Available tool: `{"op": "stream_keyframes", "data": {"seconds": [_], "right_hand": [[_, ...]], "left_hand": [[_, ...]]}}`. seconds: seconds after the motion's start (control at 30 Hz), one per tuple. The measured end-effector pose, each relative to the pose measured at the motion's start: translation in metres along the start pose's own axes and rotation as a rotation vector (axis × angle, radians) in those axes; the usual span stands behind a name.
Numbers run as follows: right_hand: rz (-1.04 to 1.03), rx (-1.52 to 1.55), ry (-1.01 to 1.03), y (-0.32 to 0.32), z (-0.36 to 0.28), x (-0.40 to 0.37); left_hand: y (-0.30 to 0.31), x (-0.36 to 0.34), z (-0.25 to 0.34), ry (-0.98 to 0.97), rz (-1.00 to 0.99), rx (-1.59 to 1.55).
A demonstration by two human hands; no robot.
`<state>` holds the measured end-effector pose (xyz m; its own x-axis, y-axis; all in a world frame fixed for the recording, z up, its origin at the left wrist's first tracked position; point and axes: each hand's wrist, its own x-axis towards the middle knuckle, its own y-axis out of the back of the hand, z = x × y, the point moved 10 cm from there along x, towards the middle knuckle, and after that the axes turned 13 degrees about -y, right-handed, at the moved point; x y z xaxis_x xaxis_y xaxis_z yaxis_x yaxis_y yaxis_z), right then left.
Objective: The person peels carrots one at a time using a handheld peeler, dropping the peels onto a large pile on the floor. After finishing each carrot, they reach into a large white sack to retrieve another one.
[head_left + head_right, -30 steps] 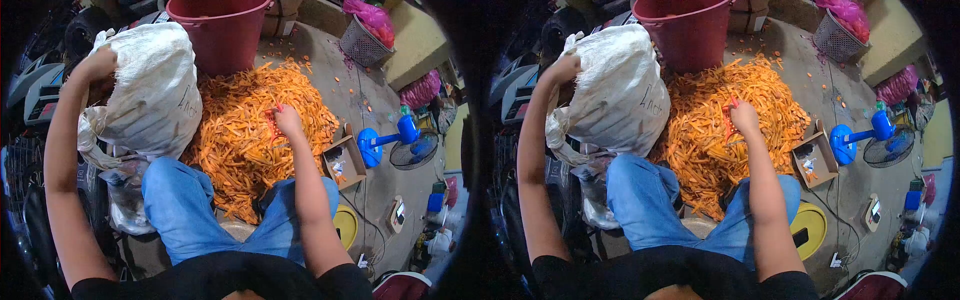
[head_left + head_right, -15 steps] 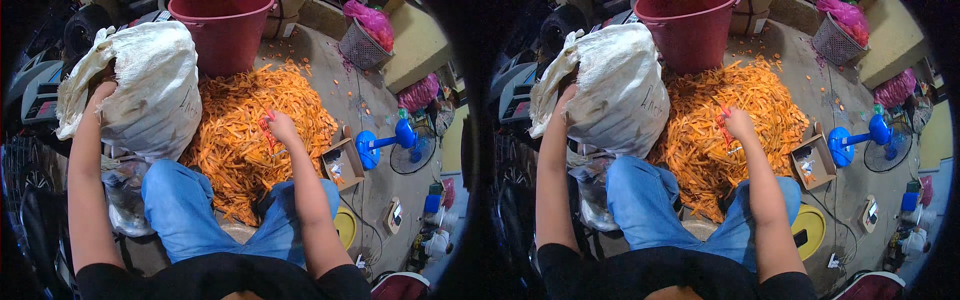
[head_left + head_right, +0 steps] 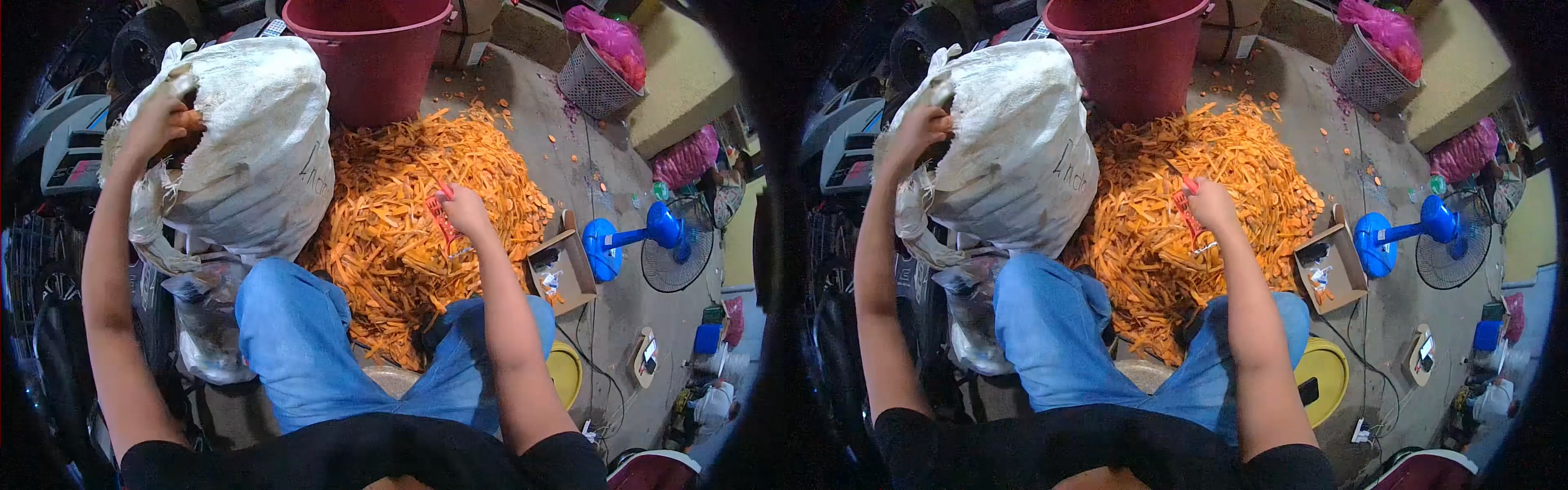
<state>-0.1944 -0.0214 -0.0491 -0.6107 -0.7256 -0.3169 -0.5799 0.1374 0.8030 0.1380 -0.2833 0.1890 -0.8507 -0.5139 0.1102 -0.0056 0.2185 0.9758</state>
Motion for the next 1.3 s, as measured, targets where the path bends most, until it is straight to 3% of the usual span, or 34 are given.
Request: {"op": "stream_keyframes", "data": {"seconds": [0.07, 0.1, 0.17, 0.2, 0.27, 0.3, 0.33, 0.37, 0.4, 0.47, 0.53, 0.6, 0.63, 0.67, 0.7, 0.77, 0.83, 0.9, 0.97, 1.07, 1.2, 1.3], "right_hand": [[0.018, -0.013, 0.013, 0.004, -0.002, -0.002], [0.034, -0.026, 0.025, 0.006, -0.004, -0.002], [0.02, 0.003, 0.025, 0.005, -0.003, 0.0], [0.003, 0.029, 0.023, 0.004, -0.003, 0.0], [-0.001, 0.067, 0.047, 0.003, -0.006, -0.002], [0.001, 0.103, 0.068, 0.004, -0.008, -0.002], [0.003, 0.105, 0.068, 0.002, -0.008, 0.0], [-0.018, 0.154, 0.059, -0.003, -0.006, 0.004], [-0.037, 0.2, 0.048, -0.006, -0.003, 0.007], [-0.086, 0.364, 0.021, -0.011, 0.002, 0.014], [-0.189, 0.7, -0.029, -0.011, 0.002, 0.011], [-0.137, 0.727, -0.084, 0.004, 0.002, 0.002], [-0.085, 0.753, -0.133, 0.012, 0.008, 0.003], [-0.078, 0.856, -0.1, 0.014, 0.011, 0.004], [-0.072, 0.855, -0.109, 0.011, 0.016, 0.009], [-0.008, 1.096, -0.098, 0.015, 0.028, 0.018], [0.006, 1.216, -0.095, 0.025, 0.024, 0.007], [0.039, 1.267, -0.167, 0.021, 0.041, 0.015], [0.082, 1.318, -0.158, 0.015, 0.062, 0.032], [0.176, 1.547, -0.267, 0.026, 0.056, 0.011], [0.253, 1.214, -0.232, 0.028, 0.031, -0.006], [0.27, 1.226, -0.186, 0.035, 0.003, -0.024]], "left_hand": [[0.03, -0.016, -0.001, 0.087, 0.1, -0.385], [0.053, -0.019, 0.012, 0.104, 0.045, -0.332], [0.098, -0.032, 0.024, 0.06, 0.302, -0.485], [0.1, -0.034, 0.027, 0.062, 0.302, -0.481], [0.109, -0.041, 0.028, -0.051, 0.638, -1.186], [0.096, -0.041, 0.034, -0.046, 0.712, -1.356], [0.077, -0.038, 0.063, 0.067, 0.674, -1.577], [0.066, -0.036, 0.091, 0.185, 0.776, -1.623], [0.042, -0.025, 0.112, 0.173, 0.712, -1.726], [-0.033, 0.002, 0.165, 0.309, 0.479, -2.302], [-0.109, 0.017, 0.212, 0.59, 0.251, -2.411], [-0.148, 0.03, 0.26, 0.627, 0.171, -2.647], [-0.165, 0.029, 0.279, 0.87, 0.16, -2.684], [-0.171, 0.035, 0.299, 0.665, -0.002, -2.699], [-0.175, 0.036, 0.316, 0.75, -0.017, -2.782], [-0.176, 0.036, 0.344, 0.67, -0.173, -2.858], [-0.174, 0.041, 0.361, 0.618, -0.189, -2.889], [-0.182, 0.044, 0.372, 0.541, -0.269, -2.739], [-0.189, 0.042, 0.377, 0.59, -0.312, -2.653], [-0.186, 0.04, 0.397, 0.562, -0.463, -3.026], [-0.207, 0.029, 0.39, 0.739, -0.395, -2.797], [-0.211, 0.029, 0.388, 0.82, -0.302, -2.721]]}}
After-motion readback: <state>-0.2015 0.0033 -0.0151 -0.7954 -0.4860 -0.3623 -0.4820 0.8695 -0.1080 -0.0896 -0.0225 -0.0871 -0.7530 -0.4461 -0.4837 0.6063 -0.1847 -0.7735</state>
